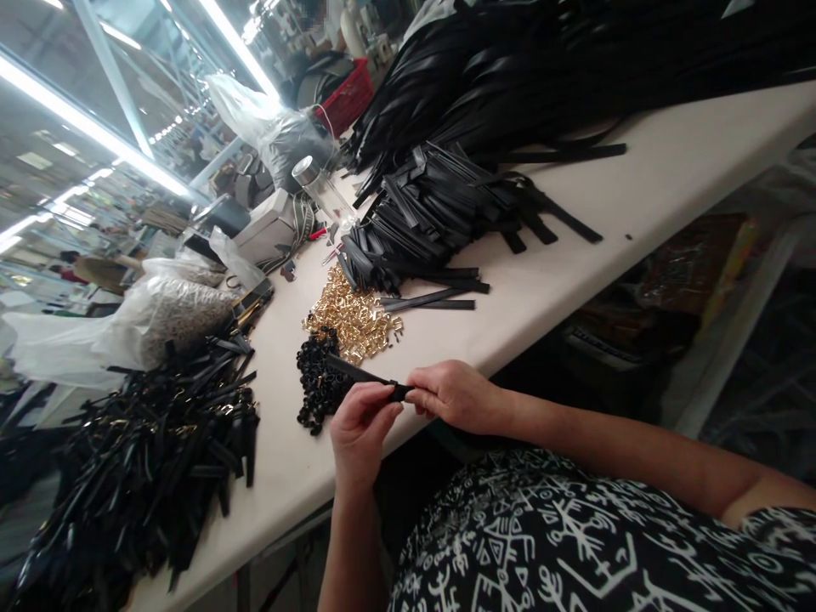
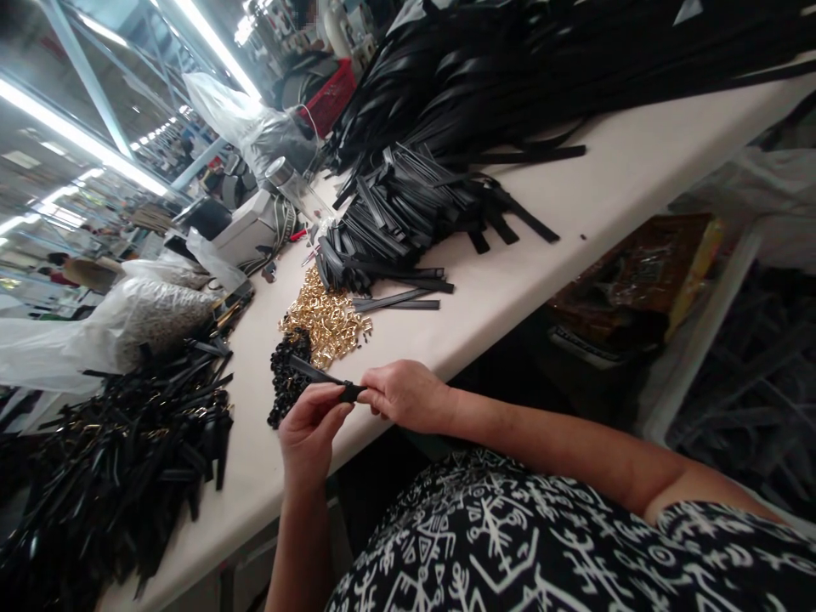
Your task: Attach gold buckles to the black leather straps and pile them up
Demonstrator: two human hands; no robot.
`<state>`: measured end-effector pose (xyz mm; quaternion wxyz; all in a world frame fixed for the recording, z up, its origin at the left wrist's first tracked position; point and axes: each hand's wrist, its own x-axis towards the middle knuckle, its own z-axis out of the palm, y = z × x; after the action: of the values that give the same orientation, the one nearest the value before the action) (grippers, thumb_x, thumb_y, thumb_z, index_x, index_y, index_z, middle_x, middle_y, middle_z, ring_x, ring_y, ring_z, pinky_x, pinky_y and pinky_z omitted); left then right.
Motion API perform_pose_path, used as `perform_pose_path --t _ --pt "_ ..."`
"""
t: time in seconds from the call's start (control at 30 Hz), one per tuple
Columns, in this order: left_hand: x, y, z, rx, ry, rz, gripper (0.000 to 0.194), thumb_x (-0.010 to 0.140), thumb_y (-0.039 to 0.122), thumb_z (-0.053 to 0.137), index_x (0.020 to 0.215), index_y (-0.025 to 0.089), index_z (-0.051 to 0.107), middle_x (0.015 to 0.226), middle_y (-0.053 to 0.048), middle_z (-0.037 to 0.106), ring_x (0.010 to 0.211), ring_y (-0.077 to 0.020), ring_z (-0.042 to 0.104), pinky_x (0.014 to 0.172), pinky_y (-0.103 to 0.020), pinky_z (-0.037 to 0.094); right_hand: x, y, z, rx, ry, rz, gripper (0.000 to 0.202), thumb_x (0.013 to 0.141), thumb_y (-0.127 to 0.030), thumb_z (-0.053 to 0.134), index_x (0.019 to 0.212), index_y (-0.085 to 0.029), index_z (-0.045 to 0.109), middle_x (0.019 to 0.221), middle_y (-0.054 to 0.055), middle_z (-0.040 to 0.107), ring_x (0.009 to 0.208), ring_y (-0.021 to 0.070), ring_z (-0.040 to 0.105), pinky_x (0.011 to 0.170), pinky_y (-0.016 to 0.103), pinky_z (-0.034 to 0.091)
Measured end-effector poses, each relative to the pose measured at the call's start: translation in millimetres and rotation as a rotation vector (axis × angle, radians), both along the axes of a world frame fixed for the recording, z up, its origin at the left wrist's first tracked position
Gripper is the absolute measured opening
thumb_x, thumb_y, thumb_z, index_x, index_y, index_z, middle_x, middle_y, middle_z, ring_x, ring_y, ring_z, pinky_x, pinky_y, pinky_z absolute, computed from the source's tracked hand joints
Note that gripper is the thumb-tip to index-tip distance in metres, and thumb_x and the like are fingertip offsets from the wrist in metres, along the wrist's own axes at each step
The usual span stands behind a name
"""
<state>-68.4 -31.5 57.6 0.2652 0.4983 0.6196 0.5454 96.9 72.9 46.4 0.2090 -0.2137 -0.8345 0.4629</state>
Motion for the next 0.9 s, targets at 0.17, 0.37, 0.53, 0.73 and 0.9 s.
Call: perform_pose_path --t 0.17,0.37,0.53,0.73,0.9 --pt "-7.3 -1.7 3.4 -0.105 0.030 -0.051 0.017 0.077 0.018 0.078 0.093 0.022 0.076 0.088 -0.003 0.067 0.080 -0.0146 0.063 0.070 -0.023 0.052 4.2 -3.0 0.8 0.150 -0.042 0.028 0.017 0.093 -0.015 0.066 0.078 -0.015 0.060 0.070 0.000 0.061 0.063 0.0138 0.052 0.058 0.023 0.029" --pt "-17.9 -2.4 -3.8 -0.179 -0.090 -0.144 0.018 0.075 0.020 0.081 0.092 0.022 0.077 0.086 -0.003 0.067 0.080 -0.0165 0.063 0.070 -0.025 0.052 6.5 -2.6 1.0 0.096 -0.067 0.076 0.016 0.091 -0.011 0.067 0.077 -0.014 0.061 0.067 -0.001 0.060 0.061 0.0128 0.051 0.057 0.022 0.030" --pt "-17.9 -7.3 -10.8 -0.154 -0.200 -0.226 0.014 0.080 0.022 0.076 0.094 0.023 0.078 0.094 -0.005 0.067 0.080 -0.0167 0.063 0.067 -0.026 0.053 9.3 -0.8 -1.3 0.131 -0.045 0.080 0.014 0.091 -0.012 0.067 0.078 -0.015 0.062 0.069 0.000 0.061 0.063 0.0138 0.052 0.058 0.022 0.030" --pt "-10.0 -6.6 1.6 -0.227 -0.096 -0.231 0.015 0.086 0.026 0.071 0.099 0.025 0.077 0.089 -0.004 0.067 0.073 -0.0146 0.062 0.069 -0.027 0.051 12.9 -0.8 -3.4 0.207 -0.065 0.087 0.014 0.090 -0.015 0.068 0.079 -0.015 0.061 0.072 0.001 0.063 0.066 0.0153 0.054 0.059 0.023 0.029" --pt "-12.1 -6.1 3.1 -0.213 -0.026 -0.287 0.015 0.084 0.036 0.072 0.090 0.024 0.079 0.081 -0.006 0.066 0.078 -0.0183 0.061 0.072 -0.029 0.048 17.6 -12.7 -10.9 0.194 0.018 0.055 0.017 0.092 -0.019 0.060 0.075 -0.016 0.056 0.069 0.000 0.061 0.060 0.0152 0.052 0.056 0.026 0.029"
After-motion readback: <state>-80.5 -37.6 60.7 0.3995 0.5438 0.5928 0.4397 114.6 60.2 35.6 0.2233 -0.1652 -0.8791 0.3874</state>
